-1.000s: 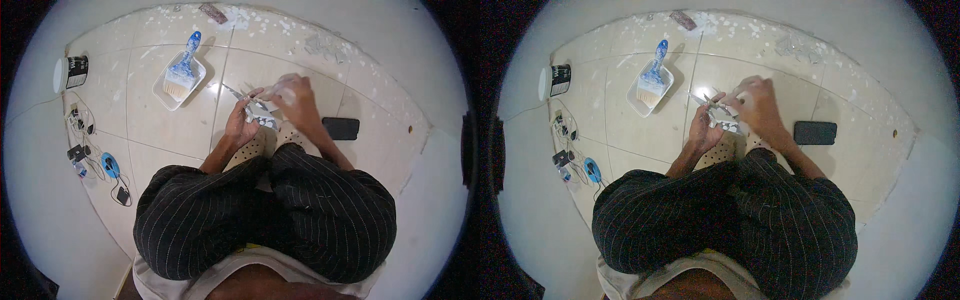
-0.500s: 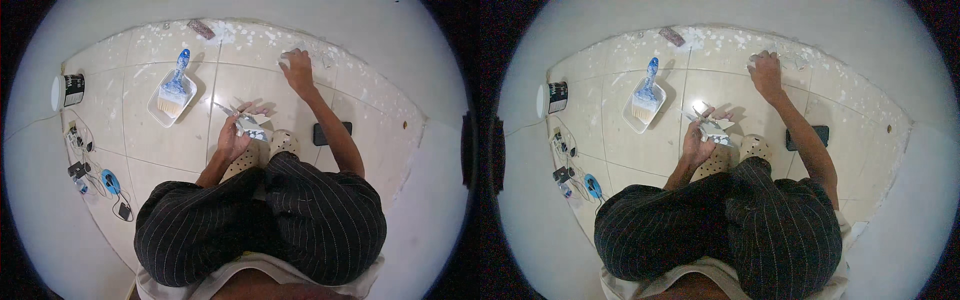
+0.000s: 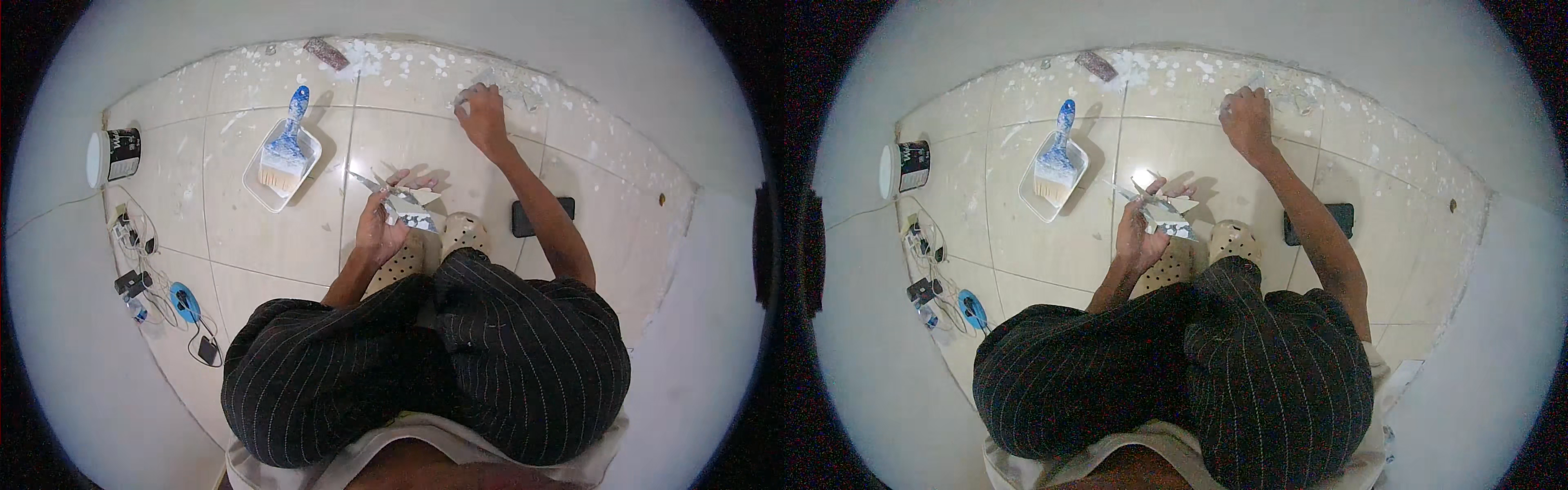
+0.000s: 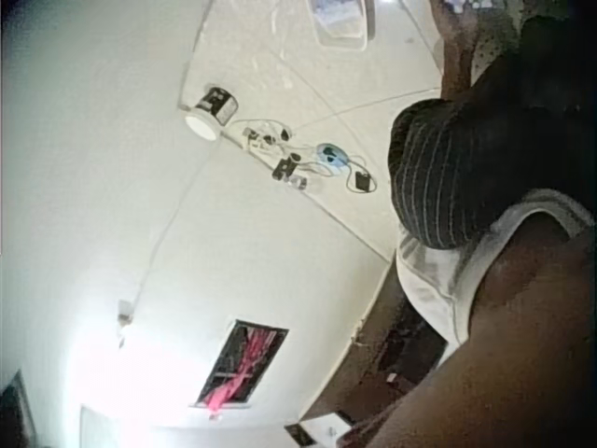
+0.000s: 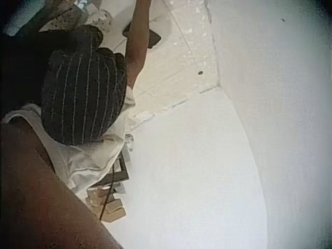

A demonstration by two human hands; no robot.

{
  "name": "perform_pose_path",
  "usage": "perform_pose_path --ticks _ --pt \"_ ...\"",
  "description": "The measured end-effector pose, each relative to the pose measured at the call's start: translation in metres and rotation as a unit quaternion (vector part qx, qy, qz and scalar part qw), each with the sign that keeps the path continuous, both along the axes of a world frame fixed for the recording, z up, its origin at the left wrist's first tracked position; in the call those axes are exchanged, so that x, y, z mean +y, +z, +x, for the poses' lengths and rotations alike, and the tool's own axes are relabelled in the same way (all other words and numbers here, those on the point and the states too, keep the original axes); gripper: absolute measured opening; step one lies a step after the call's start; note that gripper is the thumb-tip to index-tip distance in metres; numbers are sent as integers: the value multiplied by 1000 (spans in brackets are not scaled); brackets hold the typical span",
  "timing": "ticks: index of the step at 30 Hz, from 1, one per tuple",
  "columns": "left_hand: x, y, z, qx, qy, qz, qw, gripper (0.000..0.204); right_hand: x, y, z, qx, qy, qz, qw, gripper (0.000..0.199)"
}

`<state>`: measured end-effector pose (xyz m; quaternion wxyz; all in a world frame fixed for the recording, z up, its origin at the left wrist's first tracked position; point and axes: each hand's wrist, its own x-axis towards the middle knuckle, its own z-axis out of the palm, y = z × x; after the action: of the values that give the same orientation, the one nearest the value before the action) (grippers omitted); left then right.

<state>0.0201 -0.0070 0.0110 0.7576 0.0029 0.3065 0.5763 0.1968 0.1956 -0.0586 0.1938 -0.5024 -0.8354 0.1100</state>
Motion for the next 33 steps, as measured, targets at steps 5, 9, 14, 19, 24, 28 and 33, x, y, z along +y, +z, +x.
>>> perform_pose_path --ticks 5,9,14,19,24,28,33 --pt "-1 -5 -3 -25 20 -20 999 55 -40 63 -12 146 14 -152 977 15" --pt "-4 -13 -5 -41 24 -27 998 52 -96 118 -28 208 97 -148 962 14" --pt "2 2 -2 -63 35 -54 996 45 -129 131 -38 174 107 -245 948 15" --pt "3 4 -2 -70 32 -58 995 45 -134 129 -38 144 118 -246 951 19" --pt "1 0 -3 -72 39 -52 995 46 -131 126 -37 95 123 -199 968 22" --pt "-1 -6 -5 -67 21 -37 997 51 -130 127 -36 110 107 -204 967 22" --pt "1 -1 -3 -51 21 -32 998 54 -126 125 -32 132 105 -212 963 20"
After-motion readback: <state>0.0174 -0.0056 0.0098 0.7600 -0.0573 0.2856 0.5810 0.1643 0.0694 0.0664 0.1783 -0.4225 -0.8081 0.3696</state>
